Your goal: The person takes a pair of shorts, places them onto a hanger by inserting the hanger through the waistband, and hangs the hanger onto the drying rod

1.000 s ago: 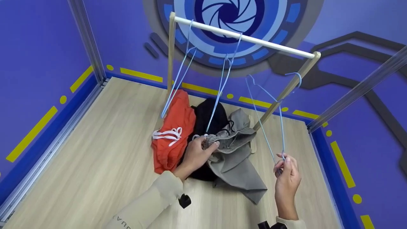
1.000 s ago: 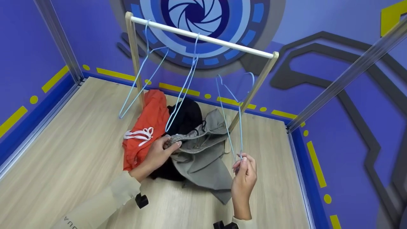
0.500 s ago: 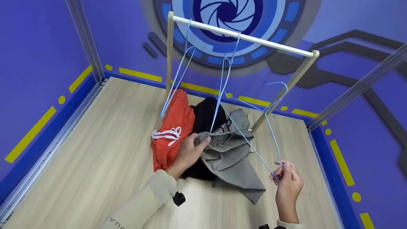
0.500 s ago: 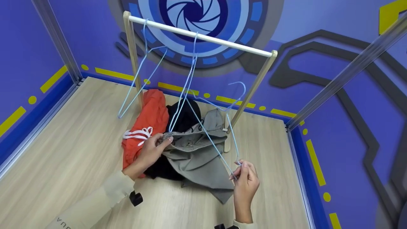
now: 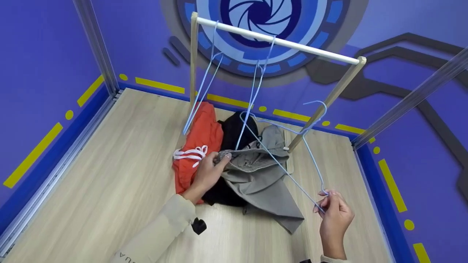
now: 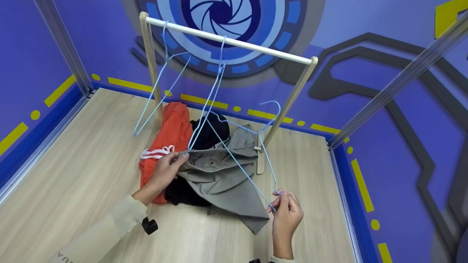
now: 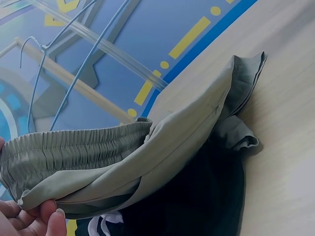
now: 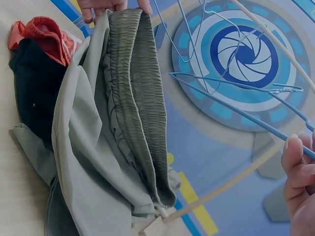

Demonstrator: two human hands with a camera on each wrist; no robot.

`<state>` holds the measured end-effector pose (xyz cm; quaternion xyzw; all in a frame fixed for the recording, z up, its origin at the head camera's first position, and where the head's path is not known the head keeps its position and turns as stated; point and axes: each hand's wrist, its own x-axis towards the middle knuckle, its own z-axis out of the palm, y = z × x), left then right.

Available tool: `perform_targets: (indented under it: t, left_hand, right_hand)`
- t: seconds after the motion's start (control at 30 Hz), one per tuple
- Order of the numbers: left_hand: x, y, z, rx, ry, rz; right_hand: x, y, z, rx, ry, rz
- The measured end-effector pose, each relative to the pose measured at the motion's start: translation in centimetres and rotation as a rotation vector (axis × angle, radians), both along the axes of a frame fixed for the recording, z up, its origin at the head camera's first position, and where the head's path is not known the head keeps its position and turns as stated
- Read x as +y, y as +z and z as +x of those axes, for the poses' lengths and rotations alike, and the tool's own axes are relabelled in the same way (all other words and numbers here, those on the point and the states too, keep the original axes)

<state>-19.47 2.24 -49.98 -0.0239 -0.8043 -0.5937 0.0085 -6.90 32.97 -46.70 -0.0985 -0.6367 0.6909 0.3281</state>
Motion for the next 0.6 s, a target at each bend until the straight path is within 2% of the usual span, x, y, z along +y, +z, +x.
perform_targets:
  t: [0.3,0.6]
  left_hand:
    - [-0.8,0.0,-0.3,-0.034,0.030,0.028]
    - [-1.5,0.1,-0.5,-0.029,0.055,0.028]
  right_hand:
    - [0.5,-0.1,0.5,0.046,0.039,-0.052]
    - [1.1,-0.1,0.8,-0.022,-0.009,-0.056]
